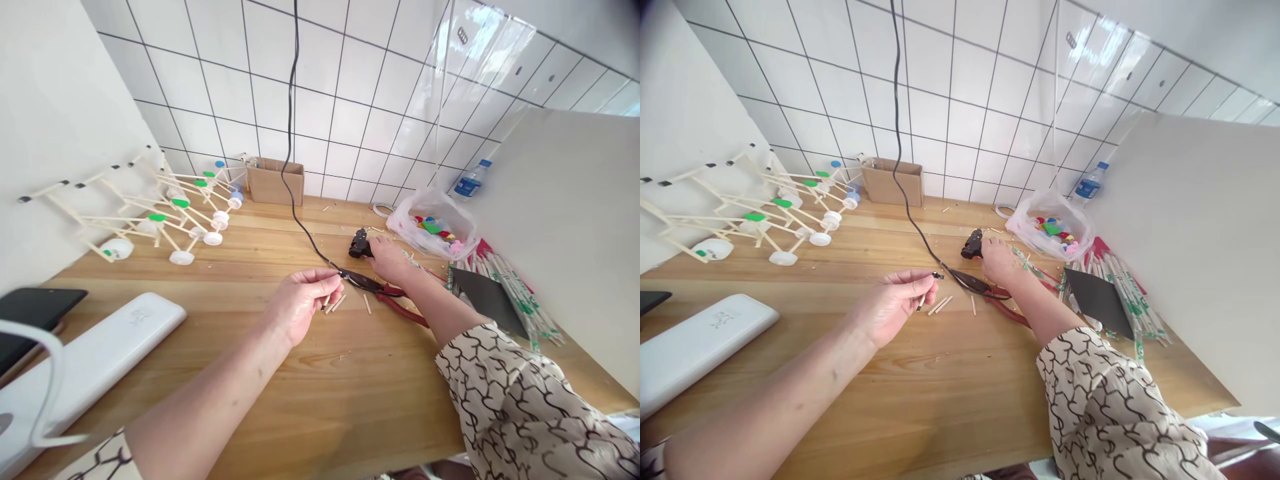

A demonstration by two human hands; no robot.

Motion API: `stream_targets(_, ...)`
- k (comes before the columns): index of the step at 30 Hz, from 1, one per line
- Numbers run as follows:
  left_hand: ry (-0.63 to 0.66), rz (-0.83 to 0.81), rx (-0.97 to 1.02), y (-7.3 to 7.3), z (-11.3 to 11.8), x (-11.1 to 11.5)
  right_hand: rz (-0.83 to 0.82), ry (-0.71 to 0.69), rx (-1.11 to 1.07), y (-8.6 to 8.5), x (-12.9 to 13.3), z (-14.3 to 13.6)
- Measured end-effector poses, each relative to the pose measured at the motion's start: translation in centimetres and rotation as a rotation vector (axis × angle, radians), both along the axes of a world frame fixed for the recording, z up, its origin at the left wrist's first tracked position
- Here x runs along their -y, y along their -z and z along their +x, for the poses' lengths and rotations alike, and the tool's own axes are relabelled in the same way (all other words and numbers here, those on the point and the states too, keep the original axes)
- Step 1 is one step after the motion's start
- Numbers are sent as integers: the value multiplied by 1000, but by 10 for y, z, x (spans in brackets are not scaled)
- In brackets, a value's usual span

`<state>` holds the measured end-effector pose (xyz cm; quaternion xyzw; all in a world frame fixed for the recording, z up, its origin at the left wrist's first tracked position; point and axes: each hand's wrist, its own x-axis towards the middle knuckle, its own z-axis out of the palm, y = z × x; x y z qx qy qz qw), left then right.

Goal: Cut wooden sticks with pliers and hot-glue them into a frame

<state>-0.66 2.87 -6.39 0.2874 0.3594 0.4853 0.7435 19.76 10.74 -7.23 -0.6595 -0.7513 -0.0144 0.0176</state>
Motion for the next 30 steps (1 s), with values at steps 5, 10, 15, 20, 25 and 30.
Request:
stream_targets(5,60,63,-24,4,1,2,-5,1,-13,1,-2,-3)
stream_targets(10,99,121,-66,4,1,4,87,-22,-67,-10,18,-9)
stream_targets(15,137,146,-107,5,1,7,106,-123,-711,-28,73,-19)
stream_targets(20,175,180,-159,4,3,9,-209,-101,-1176,-31,111,-21)
stream_targets(25,179,171,-171,2,4,11,-231,-99,-1241,-31,113,-23)
stream_targets(30,182,153,-174,1,5,12,-234,-116,-1214,-32,113,-24)
